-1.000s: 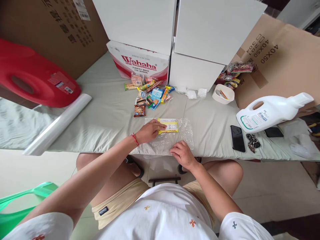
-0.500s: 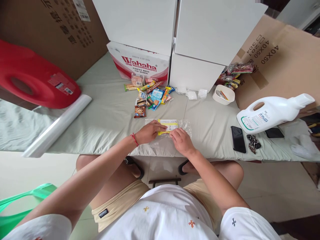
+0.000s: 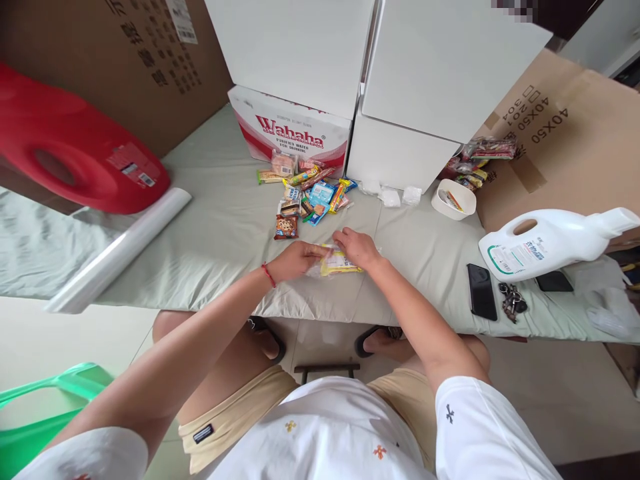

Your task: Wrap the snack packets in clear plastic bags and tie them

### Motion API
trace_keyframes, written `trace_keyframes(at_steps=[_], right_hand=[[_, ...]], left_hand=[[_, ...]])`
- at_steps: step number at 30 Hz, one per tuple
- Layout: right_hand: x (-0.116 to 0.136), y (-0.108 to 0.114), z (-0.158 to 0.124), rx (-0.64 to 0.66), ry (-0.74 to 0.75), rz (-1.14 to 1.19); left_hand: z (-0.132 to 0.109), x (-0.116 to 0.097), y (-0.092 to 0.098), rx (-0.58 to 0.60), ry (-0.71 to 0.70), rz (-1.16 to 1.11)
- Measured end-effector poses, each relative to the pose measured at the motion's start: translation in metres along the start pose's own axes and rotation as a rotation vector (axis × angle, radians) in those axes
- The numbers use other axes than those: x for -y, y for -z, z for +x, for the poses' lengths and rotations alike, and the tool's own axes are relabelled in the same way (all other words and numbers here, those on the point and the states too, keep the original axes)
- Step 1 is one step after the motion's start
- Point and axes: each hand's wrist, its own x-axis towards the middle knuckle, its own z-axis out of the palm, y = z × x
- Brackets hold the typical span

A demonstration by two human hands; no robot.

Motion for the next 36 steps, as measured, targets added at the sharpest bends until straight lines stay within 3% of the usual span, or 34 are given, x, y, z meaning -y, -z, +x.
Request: trace_keyframes(at_steps=[2, 4, 6, 9, 11, 14, 19, 22, 26, 30, 32, 34, 36], right_hand=[[0.0, -0.003, 0.003, 0.021, -0.015, 0.015], [0.0, -0.004, 0.003, 0.035, -0.024, 0.013], [0.001, -0.004, 0.003, 0.044, -0.03, 0.001], [0.003, -0.002, 0.002, 0.048, -0.045, -0.005], [0.004, -0.001, 0.001, 0.054, -0.056, -0.001], [0.005, 0.0, 0.001, 0.067, -0.062, 0.0], [0.005, 0.001, 0.003, 0.078, -0.065, 0.019], [0.005, 0.003, 0.003, 0.082, -0.069, 0.031], [0.005, 0.002, 0.004, 0.082, -0.08, 0.036], [0.006, 0.001, 0.003, 0.088, -0.089, 0.038], [0.006, 0.0, 0.003, 0.077, -0.089, 0.046], [0.005, -0.001, 0.004, 0.063, -0.087, 0.07], [0.0, -0.002, 0.006, 0.045, -0.078, 0.142]], left_hand=[[-0.009, 0.001, 0.003, -0.038, 0.08, -0.15], [-0.023, -0.001, 0.003, -0.157, 0.047, -0.149], [-0.04, -0.005, -0.002, -0.301, -0.078, 0.032], [-0.058, -0.012, -0.018, -0.338, -0.237, 0.376], [-0.061, -0.015, -0.027, -0.322, -0.222, 0.527], [-0.054, -0.016, -0.029, -0.302, -0.07, 0.565], [-0.036, -0.008, -0.01, -0.421, 0.476, 0.548], [-0.033, 0.004, -0.003, -0.463, 0.556, 0.64], [-0.037, 0.015, -0.001, -0.667, 0.487, 0.638], [-0.044, -0.007, -0.004, -0.857, 0.214, 0.583], [-0.041, -0.028, -0.012, -0.8, -0.003, 0.599], [-0.032, -0.044, -0.025, -0.577, -0.224, 0.577], [-0.018, -0.048, -0.041, -0.426, -0.248, 0.536]])
